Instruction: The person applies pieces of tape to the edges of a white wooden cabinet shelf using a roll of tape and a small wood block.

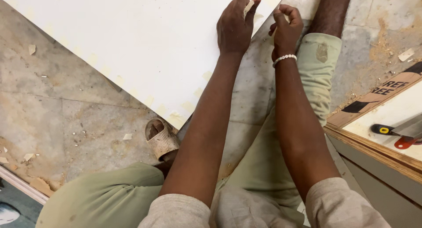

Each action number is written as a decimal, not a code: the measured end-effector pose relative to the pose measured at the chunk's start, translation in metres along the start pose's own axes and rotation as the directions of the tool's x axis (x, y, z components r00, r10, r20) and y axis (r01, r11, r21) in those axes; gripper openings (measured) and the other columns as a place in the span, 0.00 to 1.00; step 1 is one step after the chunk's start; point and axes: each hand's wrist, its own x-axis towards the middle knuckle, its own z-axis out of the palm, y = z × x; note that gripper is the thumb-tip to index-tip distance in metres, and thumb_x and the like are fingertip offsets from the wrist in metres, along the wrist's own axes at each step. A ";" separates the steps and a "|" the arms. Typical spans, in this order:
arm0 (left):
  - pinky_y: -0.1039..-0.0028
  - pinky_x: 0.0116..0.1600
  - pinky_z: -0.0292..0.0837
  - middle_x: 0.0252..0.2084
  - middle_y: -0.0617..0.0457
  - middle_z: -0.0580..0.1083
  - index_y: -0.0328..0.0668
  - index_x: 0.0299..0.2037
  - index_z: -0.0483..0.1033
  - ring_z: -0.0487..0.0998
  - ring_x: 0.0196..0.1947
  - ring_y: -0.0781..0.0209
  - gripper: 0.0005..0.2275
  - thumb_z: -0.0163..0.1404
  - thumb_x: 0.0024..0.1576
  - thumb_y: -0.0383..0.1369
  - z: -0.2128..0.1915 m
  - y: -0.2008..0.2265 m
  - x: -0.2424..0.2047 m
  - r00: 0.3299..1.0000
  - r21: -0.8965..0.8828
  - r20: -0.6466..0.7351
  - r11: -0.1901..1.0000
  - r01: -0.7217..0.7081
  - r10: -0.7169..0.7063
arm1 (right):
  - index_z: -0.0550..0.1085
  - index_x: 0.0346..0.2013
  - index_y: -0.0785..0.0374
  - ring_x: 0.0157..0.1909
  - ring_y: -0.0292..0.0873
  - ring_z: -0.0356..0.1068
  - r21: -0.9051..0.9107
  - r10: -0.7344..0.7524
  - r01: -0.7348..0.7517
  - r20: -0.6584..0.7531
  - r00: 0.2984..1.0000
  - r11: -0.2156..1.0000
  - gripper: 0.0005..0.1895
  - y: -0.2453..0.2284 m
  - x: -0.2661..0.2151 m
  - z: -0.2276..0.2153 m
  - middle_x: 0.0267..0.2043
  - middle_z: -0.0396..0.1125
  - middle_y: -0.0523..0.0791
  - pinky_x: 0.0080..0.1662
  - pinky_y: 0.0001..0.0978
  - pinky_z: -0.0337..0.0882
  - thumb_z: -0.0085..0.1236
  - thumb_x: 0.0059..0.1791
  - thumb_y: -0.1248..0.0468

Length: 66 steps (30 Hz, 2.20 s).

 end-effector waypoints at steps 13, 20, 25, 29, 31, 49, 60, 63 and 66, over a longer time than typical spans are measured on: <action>0.62 0.33 0.70 0.25 0.50 0.71 0.41 0.25 0.67 0.74 0.25 0.53 0.25 0.47 0.61 0.56 -0.008 0.005 0.005 0.993 -0.057 0.075 0.994 0.092 -0.088 | 0.66 0.43 0.62 0.32 0.33 0.61 -0.010 -0.446 0.466 0.273 0.852 0.885 0.06 -0.060 0.006 -0.002 0.39 0.62 0.40 0.35 0.27 0.67 0.51 0.61 0.64; 0.60 0.35 0.72 0.27 0.46 0.74 0.37 0.30 0.70 0.76 0.28 0.48 0.22 0.56 0.57 0.52 -0.017 0.000 -0.002 0.984 -0.279 0.092 0.945 0.171 -0.151 | 0.72 0.38 0.63 0.33 0.37 0.65 -0.340 -0.213 0.373 0.425 0.880 0.863 0.10 -0.018 -0.018 -0.028 0.34 0.63 0.44 0.37 0.30 0.68 0.49 0.58 0.61; 0.68 0.35 0.75 0.27 0.51 0.77 0.38 0.29 0.75 0.76 0.28 0.63 0.06 0.59 0.51 0.31 -0.029 0.014 -0.036 0.915 -0.416 0.284 0.822 0.388 -0.288 | 0.75 0.48 0.66 0.49 0.48 0.71 -0.400 -0.485 0.616 0.386 0.785 0.679 0.12 0.000 -0.079 -0.001 0.47 0.71 0.50 0.51 0.39 0.71 0.58 0.50 0.67; 0.67 0.31 0.69 0.25 0.52 0.72 0.36 0.29 0.69 0.71 0.25 0.63 0.08 0.54 0.53 0.30 -0.037 0.009 -0.042 0.755 -0.472 0.360 0.591 0.654 -0.548 | 0.76 0.49 0.62 0.32 0.36 0.67 -0.130 -0.041 0.082 0.292 0.956 0.988 0.12 -0.015 -0.131 0.020 0.43 0.72 0.43 0.36 0.29 0.70 0.56 0.52 0.64; 0.67 0.33 0.68 0.25 0.51 0.69 0.35 0.29 0.66 0.68 0.26 0.62 0.07 0.52 0.52 0.28 -0.047 0.001 -0.038 0.839 -0.322 0.181 0.775 0.543 -0.513 | 0.77 0.51 0.62 0.27 0.32 0.65 -0.095 0.058 -0.034 0.267 0.962 0.995 0.13 -0.026 -0.152 0.027 0.37 0.72 0.41 0.31 0.24 0.67 0.56 0.53 0.63; 0.71 0.44 0.73 0.37 0.53 0.76 0.42 0.44 0.73 0.76 0.36 0.63 0.17 0.41 0.65 0.48 -0.074 -0.013 -0.073 0.825 -0.425 0.464 0.736 0.527 -0.323 | 0.73 0.57 0.66 0.57 0.58 0.67 -0.494 -0.495 0.626 0.384 0.780 0.604 0.21 -0.021 -0.184 0.034 0.57 0.65 0.58 0.57 0.45 0.70 0.57 0.49 0.66; 0.65 0.41 0.75 0.34 0.49 0.78 0.41 0.40 0.74 0.81 0.35 0.53 0.05 0.47 0.58 0.30 -0.086 0.006 -0.078 0.951 -0.338 0.171 0.891 0.301 -0.257 | 0.78 0.49 0.66 0.40 0.52 0.72 -0.500 -0.453 0.540 0.295 0.841 0.676 0.14 -0.002 -0.186 0.029 0.37 0.69 0.53 0.44 0.41 0.72 0.57 0.49 0.67; 0.64 0.40 0.74 0.32 0.48 0.78 0.40 0.37 0.74 0.80 0.33 0.51 0.04 0.47 0.58 0.29 -0.087 0.010 -0.092 0.966 -0.289 0.142 0.925 0.248 -0.215 | 0.78 0.50 0.66 0.40 0.49 0.71 -0.505 -0.452 0.525 0.271 0.850 0.685 0.14 0.011 -0.202 0.019 0.37 0.69 0.51 0.43 0.39 0.71 0.56 0.50 0.68; 0.64 0.38 0.73 0.31 0.47 0.77 0.40 0.33 0.74 0.79 0.31 0.50 0.04 0.46 0.58 0.28 -0.085 0.012 -0.083 0.972 -0.241 0.099 0.943 0.231 -0.213 | 0.79 0.51 0.62 0.35 0.44 0.70 -0.465 -0.331 0.382 0.191 0.924 0.798 0.14 0.007 -0.206 0.018 0.35 0.68 0.47 0.39 0.36 0.71 0.57 0.52 0.64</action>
